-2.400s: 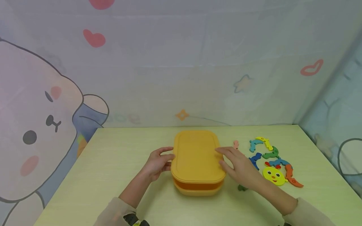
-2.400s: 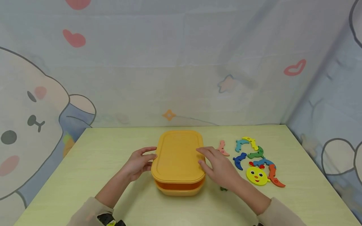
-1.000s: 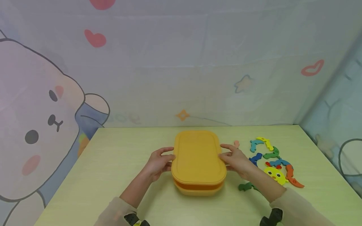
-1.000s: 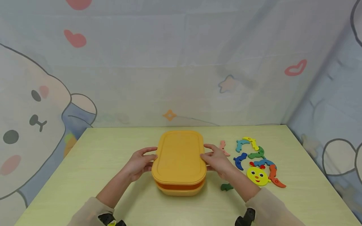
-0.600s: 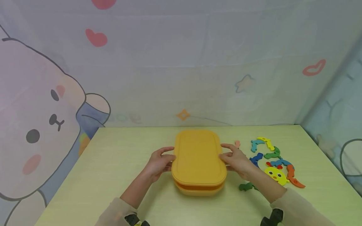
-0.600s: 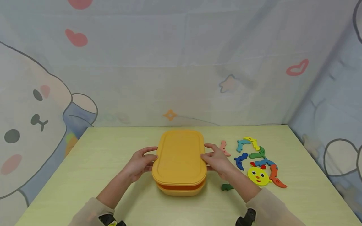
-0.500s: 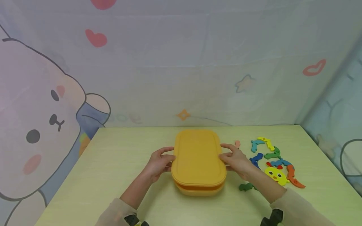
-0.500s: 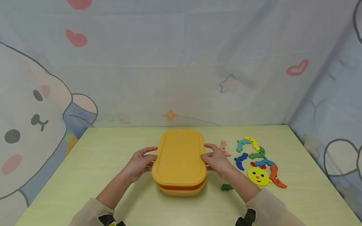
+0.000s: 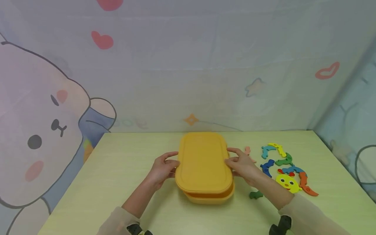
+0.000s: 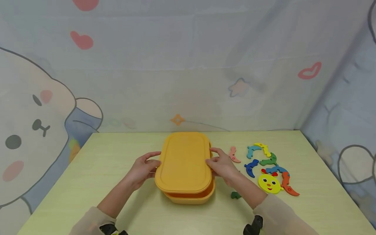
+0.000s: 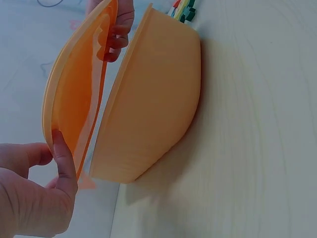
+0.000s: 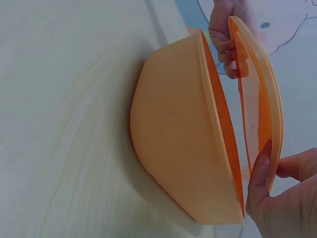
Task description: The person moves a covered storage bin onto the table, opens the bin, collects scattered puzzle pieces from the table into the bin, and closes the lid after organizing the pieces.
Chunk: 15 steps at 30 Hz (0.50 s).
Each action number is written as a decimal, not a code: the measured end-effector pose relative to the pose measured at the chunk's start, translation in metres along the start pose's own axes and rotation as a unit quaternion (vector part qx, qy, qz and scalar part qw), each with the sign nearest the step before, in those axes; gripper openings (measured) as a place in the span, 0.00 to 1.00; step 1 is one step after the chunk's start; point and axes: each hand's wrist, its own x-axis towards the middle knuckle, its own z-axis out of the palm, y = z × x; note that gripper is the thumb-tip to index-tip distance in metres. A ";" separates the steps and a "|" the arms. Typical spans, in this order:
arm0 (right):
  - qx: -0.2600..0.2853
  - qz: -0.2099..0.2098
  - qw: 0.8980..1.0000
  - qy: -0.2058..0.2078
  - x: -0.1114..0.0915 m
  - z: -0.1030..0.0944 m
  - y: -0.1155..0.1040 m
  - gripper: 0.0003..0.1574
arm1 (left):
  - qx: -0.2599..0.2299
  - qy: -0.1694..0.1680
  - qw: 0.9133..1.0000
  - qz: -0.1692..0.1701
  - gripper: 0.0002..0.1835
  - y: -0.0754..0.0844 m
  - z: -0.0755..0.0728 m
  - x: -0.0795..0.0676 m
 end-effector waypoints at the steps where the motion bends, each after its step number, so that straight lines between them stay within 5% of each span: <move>1: -0.002 0.000 1.000 0.001 0.001 0.000 -0.001 0.37 | -0.001 0.001 1.000 0.001 0.25 0.000 -0.001 0.000; 15: -0.015 0.001 1.000 0.011 0.006 0.017 -0.014 0.37 | 0.016 0.019 1.000 0.001 0.24 0.005 -0.017 -0.003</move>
